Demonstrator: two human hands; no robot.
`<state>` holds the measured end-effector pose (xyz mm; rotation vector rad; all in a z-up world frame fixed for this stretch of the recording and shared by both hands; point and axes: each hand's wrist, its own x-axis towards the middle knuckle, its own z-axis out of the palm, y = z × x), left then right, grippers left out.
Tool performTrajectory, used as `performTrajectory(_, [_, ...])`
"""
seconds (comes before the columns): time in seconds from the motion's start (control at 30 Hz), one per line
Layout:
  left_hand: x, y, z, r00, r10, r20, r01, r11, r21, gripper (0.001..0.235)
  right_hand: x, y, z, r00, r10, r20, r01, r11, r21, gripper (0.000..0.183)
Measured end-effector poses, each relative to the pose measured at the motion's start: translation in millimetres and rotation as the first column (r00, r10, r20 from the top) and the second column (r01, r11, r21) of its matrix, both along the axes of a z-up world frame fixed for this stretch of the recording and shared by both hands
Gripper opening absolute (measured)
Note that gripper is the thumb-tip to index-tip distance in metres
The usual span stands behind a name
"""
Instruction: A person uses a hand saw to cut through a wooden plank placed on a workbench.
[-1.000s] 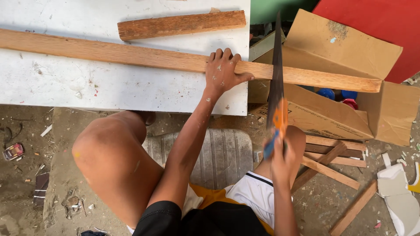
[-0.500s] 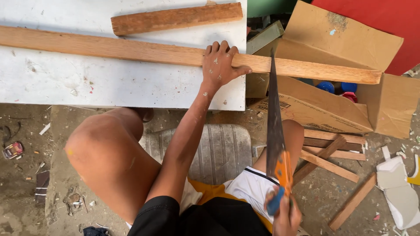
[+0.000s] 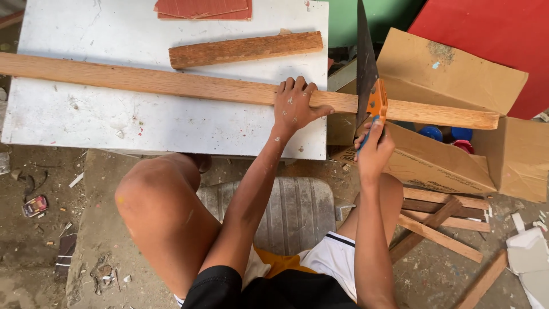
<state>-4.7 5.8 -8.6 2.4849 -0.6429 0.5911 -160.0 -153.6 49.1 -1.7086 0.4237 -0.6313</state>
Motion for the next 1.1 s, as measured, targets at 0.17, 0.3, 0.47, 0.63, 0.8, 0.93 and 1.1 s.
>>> performTrajectory(0.17, [1,3,3,0.998,-0.048,-0.04,0.049,0.998,0.031,0.079,-24,4,-3,0.995,0.068,-0.076,-0.066,0.997,0.037,0.04])
performTrajectory(0.3, [1,2,2,0.995,-0.048,-0.087,0.053,0.997,0.053,0.079,-144,24,1,0.965,-0.085,-0.247,0.116,0.986,0.115,0.041])
performTrajectory(0.47, [2,-2,-6,0.961,0.02,0.276,-0.019,1.0,-0.006,0.076,-291,47,20,0.854,-0.198,-0.481,0.3,0.943,0.145,0.05])
performTrajectory(0.63, [-3,-2,-1,0.965,0.012,0.261,-0.01,1.0,-0.008,0.073,-315,29,-3,0.849,-0.178,-0.497,0.4,0.832,0.384,0.059])
performTrajectory(0.8, [-1,0,1,0.97,0.0,0.241,-0.002,1.0,0.006,0.07,-356,-16,-52,0.915,-0.046,-0.401,0.298,0.747,0.594,0.058])
performTrajectory(0.93, [-3,1,-2,0.967,-0.003,0.253,-0.006,0.999,0.032,0.071,-339,-6,-13,0.862,0.011,-0.506,0.276,0.828,0.488,0.039])
performTrajectory(1.1, [-2,0,-3,0.967,-0.002,0.256,-0.006,1.0,0.029,0.071,-299,39,4,0.782,-0.166,-0.601,0.477,0.781,0.404,0.016])
